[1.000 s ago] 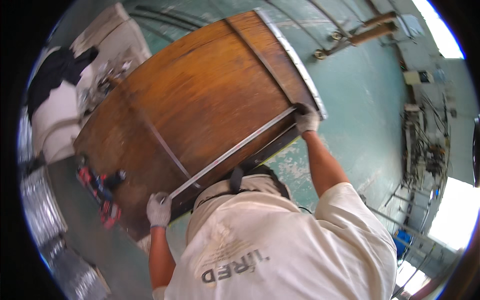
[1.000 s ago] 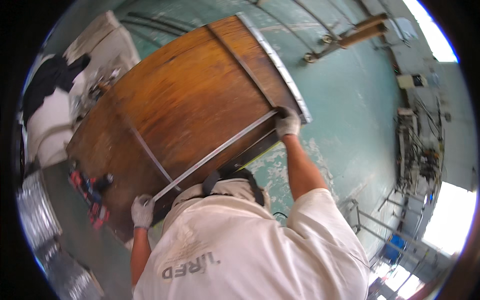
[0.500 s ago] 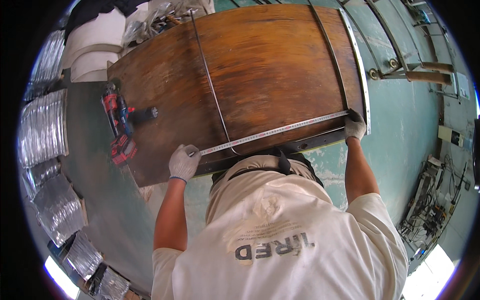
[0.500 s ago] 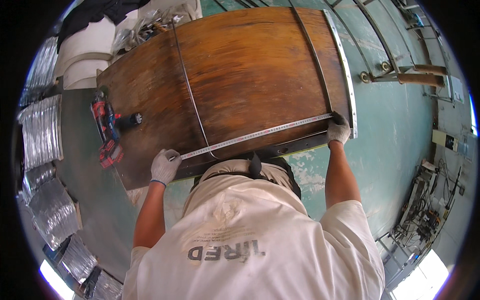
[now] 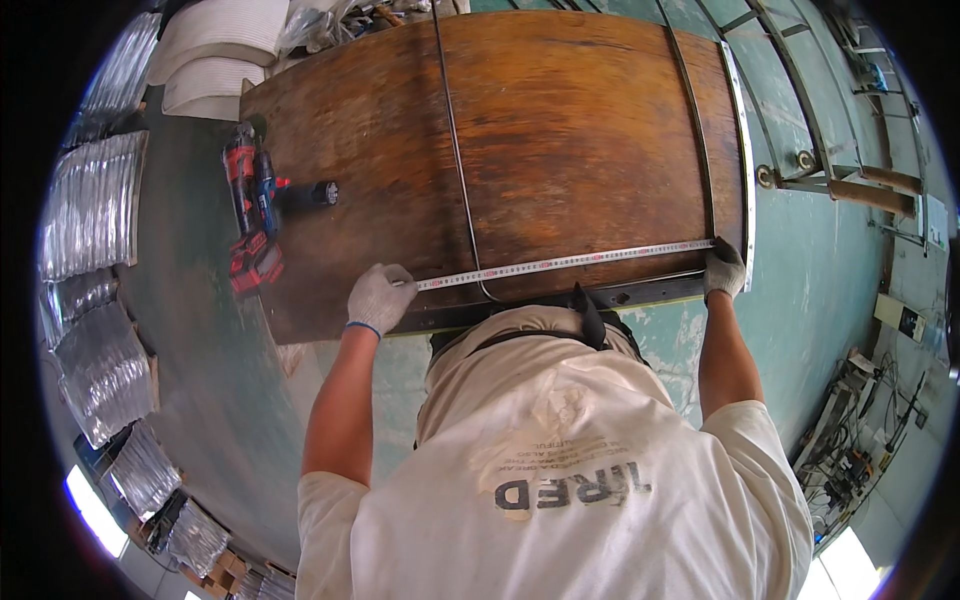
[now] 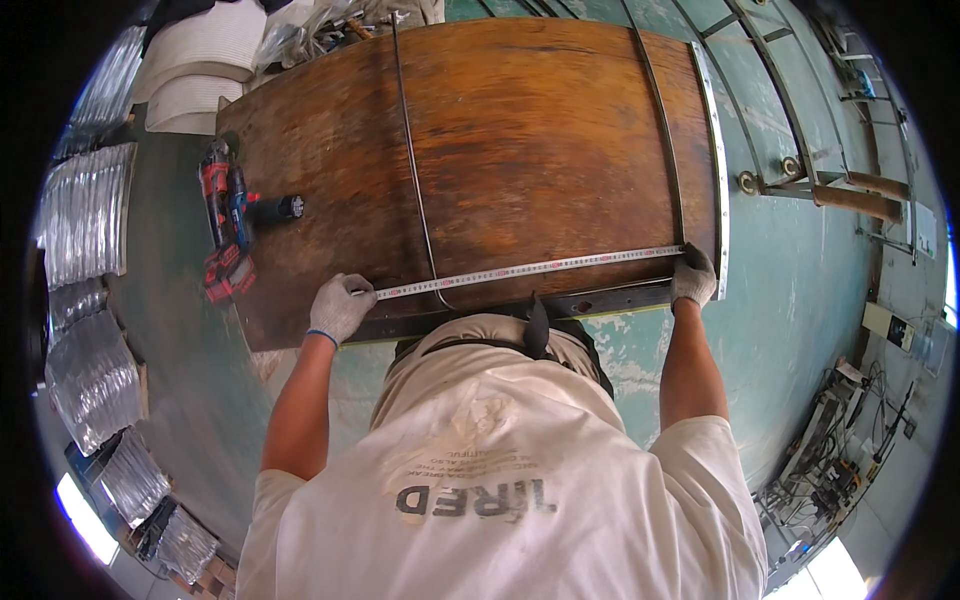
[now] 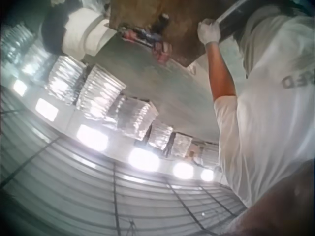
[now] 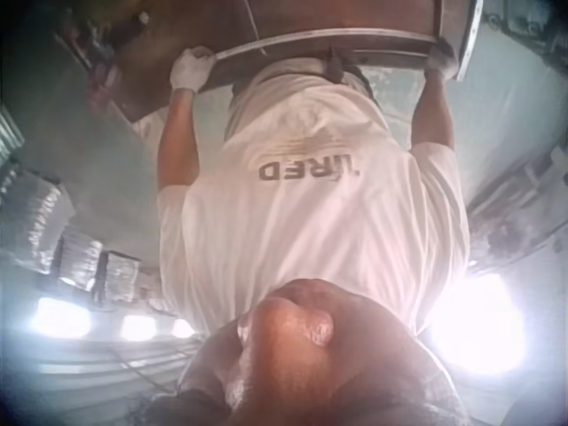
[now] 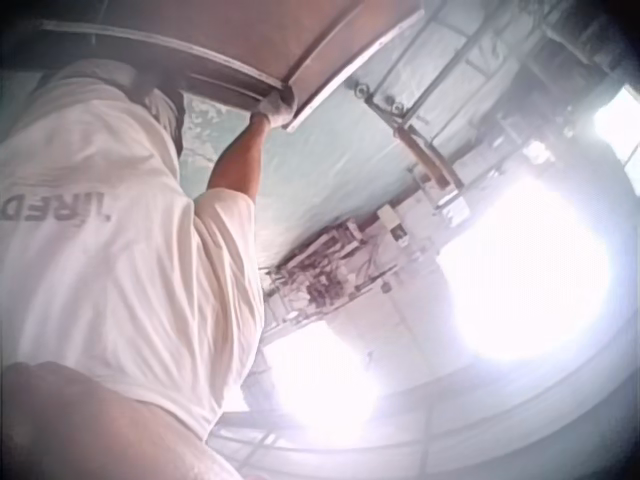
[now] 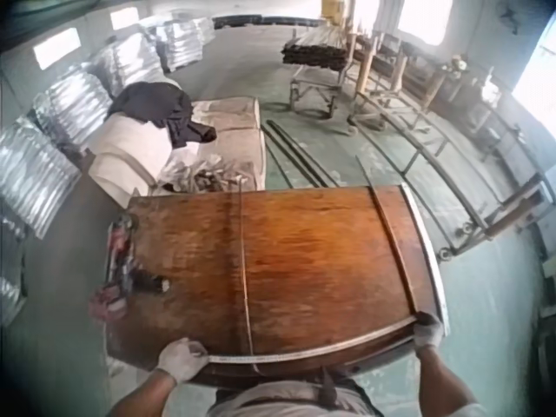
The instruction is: The person operates a metal rod bending machine to form a curved metal rod, then measures it on a workbench using a tape measure. They later adjust a clamp on a vertical pipe using a wrench.
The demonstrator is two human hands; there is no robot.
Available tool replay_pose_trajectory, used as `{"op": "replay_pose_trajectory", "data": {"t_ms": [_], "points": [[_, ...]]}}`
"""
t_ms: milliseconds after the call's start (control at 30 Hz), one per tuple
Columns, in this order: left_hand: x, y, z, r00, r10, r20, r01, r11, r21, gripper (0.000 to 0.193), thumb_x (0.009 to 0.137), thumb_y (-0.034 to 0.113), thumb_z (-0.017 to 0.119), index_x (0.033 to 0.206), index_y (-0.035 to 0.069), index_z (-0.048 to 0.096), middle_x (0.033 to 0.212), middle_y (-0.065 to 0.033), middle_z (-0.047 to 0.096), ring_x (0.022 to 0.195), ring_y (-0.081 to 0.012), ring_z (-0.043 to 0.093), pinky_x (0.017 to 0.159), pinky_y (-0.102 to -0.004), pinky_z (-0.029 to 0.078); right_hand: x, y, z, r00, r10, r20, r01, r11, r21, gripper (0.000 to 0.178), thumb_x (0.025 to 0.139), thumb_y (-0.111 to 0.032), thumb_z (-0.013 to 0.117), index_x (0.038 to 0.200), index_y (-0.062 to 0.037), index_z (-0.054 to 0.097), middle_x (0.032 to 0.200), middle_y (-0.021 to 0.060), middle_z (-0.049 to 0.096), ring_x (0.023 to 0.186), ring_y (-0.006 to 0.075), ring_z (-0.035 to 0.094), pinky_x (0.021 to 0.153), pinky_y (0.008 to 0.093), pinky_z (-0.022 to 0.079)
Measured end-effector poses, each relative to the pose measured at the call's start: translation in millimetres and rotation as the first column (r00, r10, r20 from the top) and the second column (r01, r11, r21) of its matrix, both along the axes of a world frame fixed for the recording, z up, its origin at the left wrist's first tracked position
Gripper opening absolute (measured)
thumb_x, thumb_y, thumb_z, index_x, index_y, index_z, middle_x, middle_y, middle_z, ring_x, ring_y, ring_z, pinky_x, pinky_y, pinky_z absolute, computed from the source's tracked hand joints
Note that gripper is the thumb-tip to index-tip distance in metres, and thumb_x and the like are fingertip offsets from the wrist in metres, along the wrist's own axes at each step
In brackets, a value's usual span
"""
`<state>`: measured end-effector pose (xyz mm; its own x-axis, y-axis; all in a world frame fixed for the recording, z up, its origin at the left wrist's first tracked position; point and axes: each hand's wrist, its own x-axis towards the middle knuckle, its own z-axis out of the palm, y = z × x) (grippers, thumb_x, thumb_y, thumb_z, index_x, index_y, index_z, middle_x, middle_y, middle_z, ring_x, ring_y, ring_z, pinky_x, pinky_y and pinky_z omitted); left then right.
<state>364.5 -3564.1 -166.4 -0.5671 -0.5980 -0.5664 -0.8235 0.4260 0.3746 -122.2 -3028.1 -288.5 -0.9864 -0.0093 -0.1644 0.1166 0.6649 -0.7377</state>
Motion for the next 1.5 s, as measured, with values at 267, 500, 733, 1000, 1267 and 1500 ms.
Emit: {"op": "replay_pose_trajectory", "data": {"t_ms": [267, 500, 733, 1000, 1267, 1500], "points": [[-2.1, 2.2, 0.5, 0.999, 0.011, -0.032, -0.012, 1.000, -0.012, 0.026, 0.091, 0.038, 0.079, 0.099, 0.015, 0.088, 0.110, -0.0186, 0.077, 0.111, -0.0414, 0.075, 0.100, -0.0527, 0.059, -3.0, -0.8, 6.1, 1.000, 0.006, 0.028, -0.007, 0.999, 0.052, 0.042, 0.096, 0.004, 0.079, 0.137, -0.0016, 0.083, 0.132, 0.0135, 0.086, 0.120, 0.0218, 0.081, 0.112, 0.0343, 0.060], [-1.5, 12.2, -3.6, 0.999, -0.001, -0.042, -0.002, 0.998, -0.056, 0.023, 0.092, 0.036, 0.078, 0.097, 0.015, 0.088, 0.107, -0.0169, 0.077, 0.107, -0.0399, 0.076, 0.097, -0.0526, 0.061, -10.3, 9.3, -6.3, 0.999, 0.014, 0.032, -0.015, 0.998, 0.054, 0.044, 0.093, 0.003, 0.080, 0.137, -0.0029, 0.084, 0.132, 0.0132, 0.086, 0.121, 0.0224, 0.081, 0.112, 0.0345, 0.060], [-0.7, 11.2, -5.6, 0.999, -0.013, -0.035, 0.011, 0.999, -0.052, 0.024, 0.092, 0.036, 0.078, 0.099, 0.015, 0.088, 0.108, -0.0175, 0.078, 0.109, -0.0398, 0.076, 0.099, -0.0523, 0.061, -11.0, 6.3, -3.1, 0.999, 0.010, 0.046, -0.015, 0.996, 0.087, 0.043, 0.092, 0.002, 0.082, 0.135, -0.0032, 0.084, 0.130, 0.0131, 0.087, 0.119, 0.0229, 0.082, 0.111, 0.0349, 0.061], [0.8, 5.6, -8.9, 1.000, 0.011, -0.023, -0.011, 1.000, -0.004, 0.026, 0.092, 0.037, 0.078, 0.098, 0.014, 0.088, 0.114, -0.0189, 0.079, 0.113, -0.0409, 0.076, 0.102, -0.0527, 0.060, -14.1, 7.4, -4.4, 0.999, 0.013, 0.052, -0.017, 0.997, 0.076, 0.042, 0.092, 0.002, 0.081, 0.134, -0.0034, 0.085, 0.129, 0.0131, 0.087, 0.119, 0.0239, 0.082, 0.111, 0.0353, 0.061], [6.3, 2.3, -6.7, 0.992, 0.063, -0.105, -0.055, 0.995, 0.086, 0.026, 0.088, 0.037, 0.083, 0.097, 0.012, 0.087, 0.110, -0.0204, 0.079, 0.111, -0.0418, 0.077, 0.102, -0.0527, 0.060, -7.8, 4.8, -7.7, 0.999, 0.036, -0.035, -0.027, 0.974, 0.225, 0.040, 0.095, -0.008, 0.081, 0.136, -0.0061, 0.081, 0.126, 0.0122, 0.087, 0.118, 0.0255, 0.082, 0.108, 0.0369, 0.061], [-4.4, 7.0, 5.3, 0.990, 0.088, -0.110, -0.084, 0.996, 0.039, 0.029, 0.087, 0.038, 0.082, 0.099, 0.012, 0.089, 0.110, -0.0207, 0.080, 0.111, -0.0430, 0.075, 0.101, -0.0523, 0.059, 16.6, -37.5, 20.5, 0.994, -0.021, -0.103, 0.058, 0.928, 0.369, 0.052, 0.090, -0.012, 0.081, 0.142, -0.0087, 0.075, 0.122, 0.0180, 0.086, 0.115, 0.0360, 0.083, 0.104, 0.0437, 0.063]]}}
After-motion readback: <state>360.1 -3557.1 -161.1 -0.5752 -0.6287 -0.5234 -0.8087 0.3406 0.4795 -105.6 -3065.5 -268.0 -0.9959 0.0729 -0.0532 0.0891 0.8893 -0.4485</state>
